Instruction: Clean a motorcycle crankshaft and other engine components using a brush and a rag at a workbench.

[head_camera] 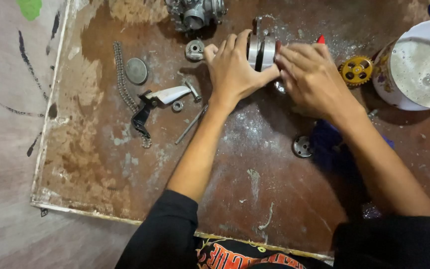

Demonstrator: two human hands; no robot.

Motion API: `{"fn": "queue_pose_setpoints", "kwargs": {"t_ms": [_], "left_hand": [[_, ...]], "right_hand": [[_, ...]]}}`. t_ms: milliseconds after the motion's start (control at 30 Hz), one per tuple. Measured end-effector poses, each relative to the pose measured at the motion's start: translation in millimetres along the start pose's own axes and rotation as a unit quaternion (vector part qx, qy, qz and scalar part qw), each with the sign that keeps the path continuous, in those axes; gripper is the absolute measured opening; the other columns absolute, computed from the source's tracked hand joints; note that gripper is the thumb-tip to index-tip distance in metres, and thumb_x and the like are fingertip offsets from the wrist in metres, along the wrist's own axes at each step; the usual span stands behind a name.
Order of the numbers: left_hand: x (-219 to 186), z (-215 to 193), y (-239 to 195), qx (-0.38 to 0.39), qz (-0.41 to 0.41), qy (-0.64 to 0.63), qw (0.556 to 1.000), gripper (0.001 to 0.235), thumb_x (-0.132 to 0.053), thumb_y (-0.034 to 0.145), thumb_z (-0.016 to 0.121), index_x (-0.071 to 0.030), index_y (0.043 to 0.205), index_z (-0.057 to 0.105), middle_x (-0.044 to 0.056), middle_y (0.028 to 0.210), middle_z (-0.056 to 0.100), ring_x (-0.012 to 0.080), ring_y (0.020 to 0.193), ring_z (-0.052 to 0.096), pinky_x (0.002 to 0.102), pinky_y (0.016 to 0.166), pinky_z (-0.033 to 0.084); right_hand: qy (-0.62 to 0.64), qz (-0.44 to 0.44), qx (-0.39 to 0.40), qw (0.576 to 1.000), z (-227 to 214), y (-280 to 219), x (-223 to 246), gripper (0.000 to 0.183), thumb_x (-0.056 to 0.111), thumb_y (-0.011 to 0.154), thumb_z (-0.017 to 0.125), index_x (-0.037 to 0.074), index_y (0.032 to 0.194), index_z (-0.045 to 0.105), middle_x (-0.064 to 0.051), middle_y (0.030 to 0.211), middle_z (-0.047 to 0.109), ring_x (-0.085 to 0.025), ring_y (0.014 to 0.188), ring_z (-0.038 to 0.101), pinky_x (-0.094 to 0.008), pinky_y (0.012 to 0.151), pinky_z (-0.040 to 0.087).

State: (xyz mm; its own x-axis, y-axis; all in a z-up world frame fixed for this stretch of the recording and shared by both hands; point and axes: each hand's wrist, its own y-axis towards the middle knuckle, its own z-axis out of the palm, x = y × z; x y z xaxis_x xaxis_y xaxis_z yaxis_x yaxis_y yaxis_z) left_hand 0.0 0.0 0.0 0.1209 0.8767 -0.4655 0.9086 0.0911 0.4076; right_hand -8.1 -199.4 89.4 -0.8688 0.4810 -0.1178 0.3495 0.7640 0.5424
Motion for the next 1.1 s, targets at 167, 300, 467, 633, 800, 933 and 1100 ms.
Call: {"fn": "queue_pose_setpoints", "kwargs": {"t_ms": [167, 300, 467, 633, 800, 933, 1100], "left_hand": [[6, 9, 2, -0.022, 0.013, 0.012, 1.000, 0.098, -0.077, 0.066, 0.072, -0.002, 0.128, 0.063, 0.019, 0.113, 0.072, 0.0280, 0.100, 0.069, 0.049, 0.094, 0.035], [0, -1, 2, 0.022, -0.009, 0.011, 1.000, 0.096, -0.073, 0.069, 0.071, -0.003, 0.135, 0.061, 0.019, 0.111, 0.072, 0.0257, 0.097, 0.070, 0.047, 0.098, 0.035], [-9, -14, 3, 0.041, -0.018, 0.005, 0.999, 0.100, -0.071, 0.066, 0.075, -0.001, 0.134, 0.059, 0.021, 0.112, 0.071, 0.0274, 0.096, 0.069, 0.047, 0.098, 0.034], [-5, -6, 1, 0.006, -0.008, 0.013, 1.000, 0.101, -0.067, 0.058, 0.079, -0.001, 0.132, 0.059, 0.020, 0.116, 0.070, 0.0299, 0.105, 0.068, 0.045, 0.098, 0.033], [-12, -15, 1, 0.031, -0.028, 0.001, 0.999, 0.104, -0.064, 0.052, 0.081, -0.003, 0.133, 0.059, 0.018, 0.118, 0.069, 0.0320, 0.114, 0.065, 0.050, 0.102, 0.033], [-13, -17, 1, 0.027, -0.025, -0.019, 0.999, 0.106, -0.068, 0.056, 0.082, -0.002, 0.135, 0.057, 0.019, 0.121, 0.067, 0.0328, 0.117, 0.064, 0.052, 0.104, 0.033], [-10, -14, 1, 0.048, -0.034, 0.002, 0.998, 0.110, -0.063, 0.050, 0.081, -0.003, 0.139, 0.055, 0.019, 0.123, 0.066, 0.0318, 0.117, 0.063, 0.051, 0.103, 0.031]], "right_hand": [[0.180, 0.165, 0.075, 0.967, 10, -49, -36, 0.023, 0.012, 0.110, 0.057, 0.002, 0.120, 0.075, -0.014, 0.104, 0.072, -0.027, 0.098, 0.063, -0.039, 0.096, 0.052], [0.098, 0.190, 0.006, 0.977, 1, -28, -36, 0.019, 0.010, 0.114, 0.060, -0.001, 0.105, 0.073, -0.014, 0.107, 0.072, -0.030, 0.107, 0.065, -0.041, 0.096, 0.050], [-0.082, 0.105, -0.140, 0.981, 26, -18, -36, 0.017, 0.009, 0.111, 0.061, 0.000, 0.116, 0.074, -0.012, 0.118, 0.073, -0.026, 0.114, 0.067, -0.040, 0.104, 0.046], [-0.097, 0.129, -0.200, 0.967, 31, -11, -27, 0.011, 0.009, 0.106, 0.070, 0.002, 0.107, 0.078, -0.012, 0.107, 0.075, -0.026, 0.105, 0.069, -0.043, 0.098, 0.043], [0.221, 0.181, 0.049, 0.957, 30, -3, -7, 0.039, 0.004, 0.094, 0.058, -0.007, 0.131, 0.066, -0.027, 0.122, 0.068, -0.043, 0.101, 0.068, -0.051, 0.091, 0.055], [0.235, 0.312, 0.228, 0.892, 14, 13, -16, 0.043, 0.003, 0.098, 0.050, -0.001, 0.139, 0.063, -0.030, 0.098, 0.069, -0.048, 0.088, 0.068, -0.056, 0.092, 0.053], [0.159, 0.087, 0.078, 0.980, 21, -8, -18, 0.041, -0.001, 0.090, 0.044, 0.001, 0.124, 0.066, -0.025, 0.121, 0.073, -0.040, 0.111, 0.071, -0.050, 0.107, 0.050]]}}
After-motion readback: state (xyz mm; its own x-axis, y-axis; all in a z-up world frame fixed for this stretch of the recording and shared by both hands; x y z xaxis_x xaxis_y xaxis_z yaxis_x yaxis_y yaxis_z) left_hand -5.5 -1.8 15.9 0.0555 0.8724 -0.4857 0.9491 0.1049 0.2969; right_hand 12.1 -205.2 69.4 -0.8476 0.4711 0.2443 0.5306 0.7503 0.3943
